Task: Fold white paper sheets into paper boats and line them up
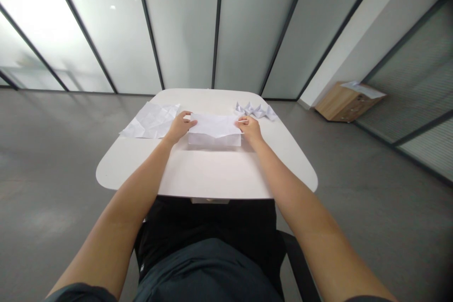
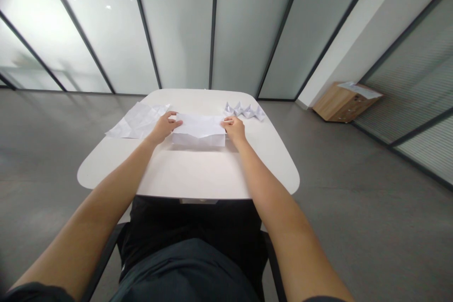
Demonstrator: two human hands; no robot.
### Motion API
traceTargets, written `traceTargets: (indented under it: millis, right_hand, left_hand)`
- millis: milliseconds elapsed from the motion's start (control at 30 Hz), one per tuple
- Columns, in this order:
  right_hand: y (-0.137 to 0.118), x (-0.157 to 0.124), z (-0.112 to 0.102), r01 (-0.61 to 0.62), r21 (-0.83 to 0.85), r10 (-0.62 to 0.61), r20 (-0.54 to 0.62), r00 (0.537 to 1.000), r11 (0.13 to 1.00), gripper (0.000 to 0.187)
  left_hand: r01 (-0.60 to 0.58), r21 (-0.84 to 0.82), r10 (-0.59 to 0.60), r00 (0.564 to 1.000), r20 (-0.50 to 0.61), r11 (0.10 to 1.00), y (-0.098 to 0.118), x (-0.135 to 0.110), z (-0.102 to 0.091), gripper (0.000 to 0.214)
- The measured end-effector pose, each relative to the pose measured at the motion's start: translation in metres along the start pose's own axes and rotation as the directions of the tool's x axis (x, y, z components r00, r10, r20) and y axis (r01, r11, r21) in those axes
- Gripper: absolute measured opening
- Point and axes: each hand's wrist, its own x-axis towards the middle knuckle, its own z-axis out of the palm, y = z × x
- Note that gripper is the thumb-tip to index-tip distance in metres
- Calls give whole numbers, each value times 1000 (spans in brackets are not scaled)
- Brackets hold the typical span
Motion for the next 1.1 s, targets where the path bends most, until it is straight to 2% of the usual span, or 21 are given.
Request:
traceTargets:
  millis: [67, 167, 300, 367, 433, 567, 733, 800, 867, 933, 1033, 1100]
  right_hand:
    - [2, -3, -2, 56, -153, -48, 56, 997, 987, 34]
    - [2, -6, -5, 156, -374, -109, 145, 984, 914, 49]
    - [-4, -10, -5, 241, -574, -137, 219, 966, 783, 65]
    - [-9, -12, -4, 302, -621, -172, 261, 950, 724, 62]
    - [-13, -12, -4, 383, -628, -203, 341, 918, 677, 51]
    - [-19, -11, -6, 498, -588, -202, 496, 844, 637, 36]
    - [-25, -13, -9, 495, -600, -159, 524, 837, 629, 39]
    - [-28, -16, -8, 485, -612, -133, 529, 838, 624, 50]
    - [-31, -20, -5, 486, -629, -108, 540, 835, 607, 65]
    - [-34, -25, -3, 502, -640, -101, 556, 825, 582, 70]
    - [-39, -31, 2, 556, -616, -137, 592, 794, 558, 65]
    - [-44, -34, 6, 605, -584, -166, 631, 758, 541, 56]
  left_hand:
    - [-54, 163, 49, 998, 34, 985, -5, -2, -2, 61]
    - [-183, 353, 154, 982, 109, 918, -7, -5, -4, 66]
    - [-353, 541, 286, 936, 206, 763, 0, -5, -2, 36]
    - [-401, 552, 261, 912, 315, 731, 4, -4, 2, 29]
    - [-440, 537, 227, 880, 417, 720, 8, -4, 6, 30]
    - [-507, 527, 207, 825, 525, 682, 12, -7, 9, 36]
    - [-543, 497, 164, 770, 617, 678, 15, -8, 6, 48]
    - [-548, 491, 154, 758, 634, 677, 15, -8, 5, 56]
    - [-553, 501, 145, 754, 641, 666, 16, -10, 7, 64]
    - [-551, 527, 143, 767, 626, 648, 17, -14, 10, 70]
    - [-512, 600, 147, 822, 550, 615, 21, -23, 18, 72]
    - [-471, 665, 153, 865, 478, 580, 24, -31, 25, 68]
